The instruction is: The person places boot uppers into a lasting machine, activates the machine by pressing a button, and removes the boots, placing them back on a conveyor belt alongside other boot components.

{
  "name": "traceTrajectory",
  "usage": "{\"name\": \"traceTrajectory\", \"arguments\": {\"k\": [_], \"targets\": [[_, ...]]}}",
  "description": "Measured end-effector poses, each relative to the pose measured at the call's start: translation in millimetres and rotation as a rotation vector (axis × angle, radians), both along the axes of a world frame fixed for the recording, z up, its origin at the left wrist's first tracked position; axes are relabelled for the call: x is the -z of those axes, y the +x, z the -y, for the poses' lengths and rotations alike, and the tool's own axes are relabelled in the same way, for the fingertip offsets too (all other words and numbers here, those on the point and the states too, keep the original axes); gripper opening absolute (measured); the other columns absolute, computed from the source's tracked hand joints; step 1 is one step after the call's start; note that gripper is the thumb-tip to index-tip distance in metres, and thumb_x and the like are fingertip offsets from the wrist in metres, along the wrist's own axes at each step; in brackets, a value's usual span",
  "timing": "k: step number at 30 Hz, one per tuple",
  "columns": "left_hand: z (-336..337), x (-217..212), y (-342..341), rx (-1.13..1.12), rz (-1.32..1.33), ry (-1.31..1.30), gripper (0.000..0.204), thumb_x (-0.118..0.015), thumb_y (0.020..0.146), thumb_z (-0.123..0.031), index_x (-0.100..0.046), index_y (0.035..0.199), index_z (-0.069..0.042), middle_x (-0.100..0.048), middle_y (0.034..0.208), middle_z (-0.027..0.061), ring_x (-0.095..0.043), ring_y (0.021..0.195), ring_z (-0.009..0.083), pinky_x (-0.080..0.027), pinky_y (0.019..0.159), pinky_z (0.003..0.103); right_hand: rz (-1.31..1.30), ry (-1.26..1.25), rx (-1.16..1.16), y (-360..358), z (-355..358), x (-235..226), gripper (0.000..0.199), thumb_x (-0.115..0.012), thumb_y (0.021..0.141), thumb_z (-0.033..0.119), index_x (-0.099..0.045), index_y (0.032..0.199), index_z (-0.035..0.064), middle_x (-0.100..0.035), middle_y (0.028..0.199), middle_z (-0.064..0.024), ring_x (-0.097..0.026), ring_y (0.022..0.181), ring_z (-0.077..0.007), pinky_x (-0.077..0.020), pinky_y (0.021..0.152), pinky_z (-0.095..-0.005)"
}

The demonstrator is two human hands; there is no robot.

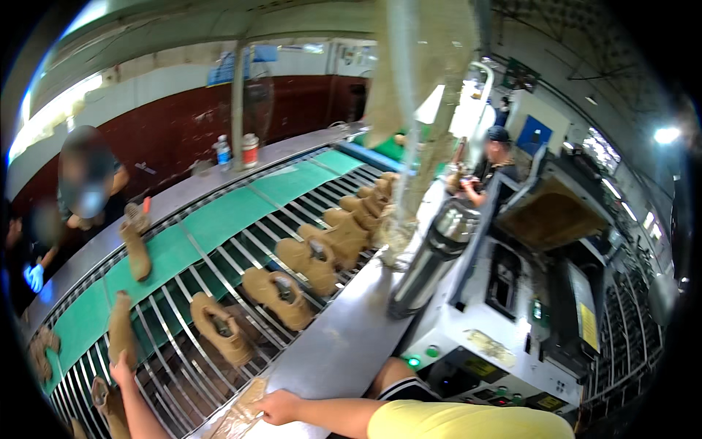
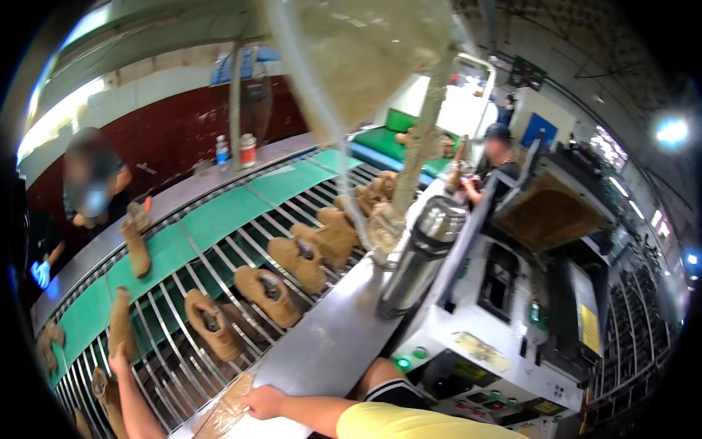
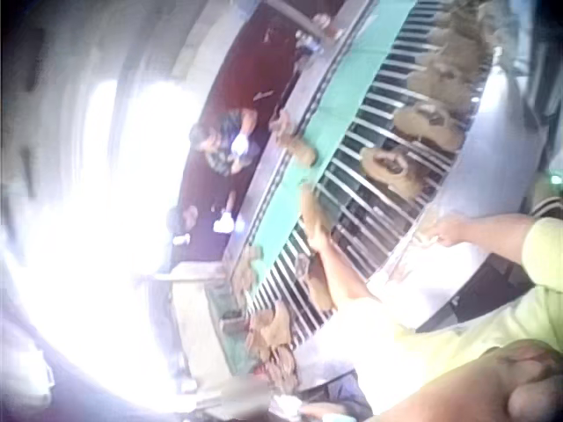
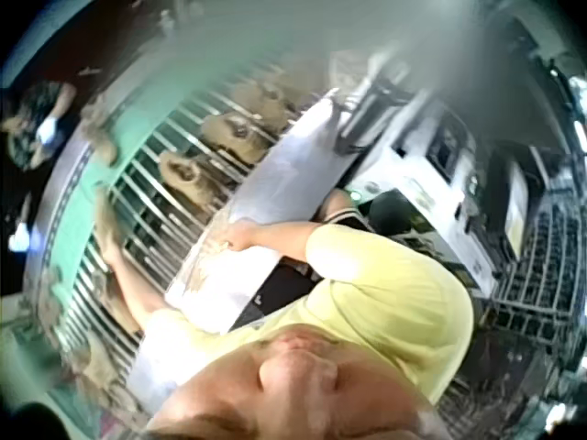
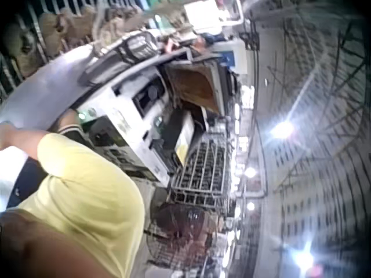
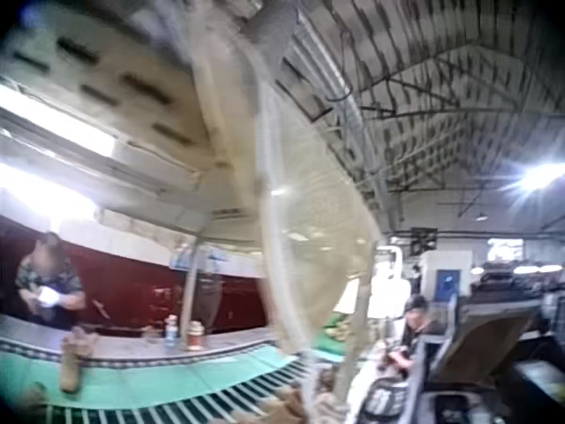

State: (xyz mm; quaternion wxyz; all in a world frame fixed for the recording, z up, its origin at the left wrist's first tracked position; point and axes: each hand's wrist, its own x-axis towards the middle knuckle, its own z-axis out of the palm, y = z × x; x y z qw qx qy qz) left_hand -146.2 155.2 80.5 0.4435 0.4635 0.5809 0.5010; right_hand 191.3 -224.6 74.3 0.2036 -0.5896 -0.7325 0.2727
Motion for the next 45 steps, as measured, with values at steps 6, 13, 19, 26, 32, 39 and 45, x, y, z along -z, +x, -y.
{"name": "traceTrajectory", "arguments": {"k": [6,13,19,26,32,39,45], "targets": [[132,-50,7,0.106,0.400,-0.273,0.058,-0.074,0.074,-0.028,-0.051,0.121,-0.003,-0.059,0.113,0.0110,-0.060,0.100,0.0268,-0.052,0.080,0.039,-0.009,0.049,0.080,16,18,1,0.027,-0.057,0.077,0.027,-0.059,0.098,0.0102,-0.064,0.079,-0.0160,-0.062,0.076,-0.0361,-0.0488,0.067,-0.0473],[273,-97,-41,0.258,-0.481,0.148,0.043,-0.075,0.060,-0.018,-0.061,0.097,0.000,-0.065,0.081,0.0094,-0.062,0.066,0.0193,-0.052,0.064,0.032,-0.060,0.212,0.139,-11,8,1,0.019,-0.056,0.078,0.025,-0.058,0.088,0.0081,-0.065,0.080,-0.0145,-0.062,0.079,-0.0354,-0.0482,0.068,-0.0470],[343,-71,51,0.287,-0.892,0.296,0.096,-0.081,0.054,-0.017,-0.035,0.135,0.004,-0.044,0.132,0.0222,-0.045,0.121,0.0361,-0.037,0.103,0.039,-0.409,0.027,0.358,16,102,-4,0.017,-0.058,0.079,0.022,-0.059,0.089,0.0084,-0.064,0.080,-0.0122,-0.062,0.077,-0.0324,-0.0475,0.067,-0.0410],[297,-83,13,0.155,-0.560,-0.105,0.090,-0.077,0.054,-0.013,-0.040,0.135,-0.001,-0.061,0.114,0.0167,-0.061,0.099,0.0305,-0.050,0.086,0.038,-0.418,-0.007,0.661,107,303,-23,0.014,-0.065,0.077,0.020,-0.067,0.085,0.0086,-0.068,0.075,-0.0117,-0.067,0.069,-0.0234,-0.0516,0.062,-0.0339],[332,-124,19,0.267,0.250,-0.321,0.057,-0.067,0.073,-0.012,-0.046,0.124,0.001,-0.058,0.114,0.0157,-0.060,0.099,0.0304,-0.051,0.084,0.046,-0.539,0.018,0.873,124,330,-31,0.007,-0.063,0.079,0.008,-0.065,0.083,0.0022,-0.065,0.071,-0.0065,-0.063,0.064,-0.0168,-0.0489,0.061,-0.0281],[520,-121,54,0.562,0.860,-0.371,0.077,-0.064,0.069,-0.033,-0.041,0.134,0.002,-0.052,0.130,0.0194,-0.052,0.116,0.0372,-0.043,0.099,0.049,-1.814,-0.569,0.546,66,245,-93,0.048,-0.040,0.095,0.045,-0.053,0.121,0.0074,-0.061,0.110,-0.0129,-0.059,0.097,-0.0259,-0.0460,0.088,-0.0386],[622,-81,120,0.461,1.042,-0.691,0.079,-0.055,0.074,-0.053,-0.044,0.134,-0.004,-0.049,0.134,0.0189,-0.048,0.121,0.0393,-0.036,0.102,0.058,-2.413,-0.492,0.179,31,224,-178,0.055,-0.035,0.094,0.051,-0.050,0.129,0.0104,-0.053,0.131,-0.0118,-0.050,0.120,-0.0310,-0.0372,0.101,-0.0492]]}}
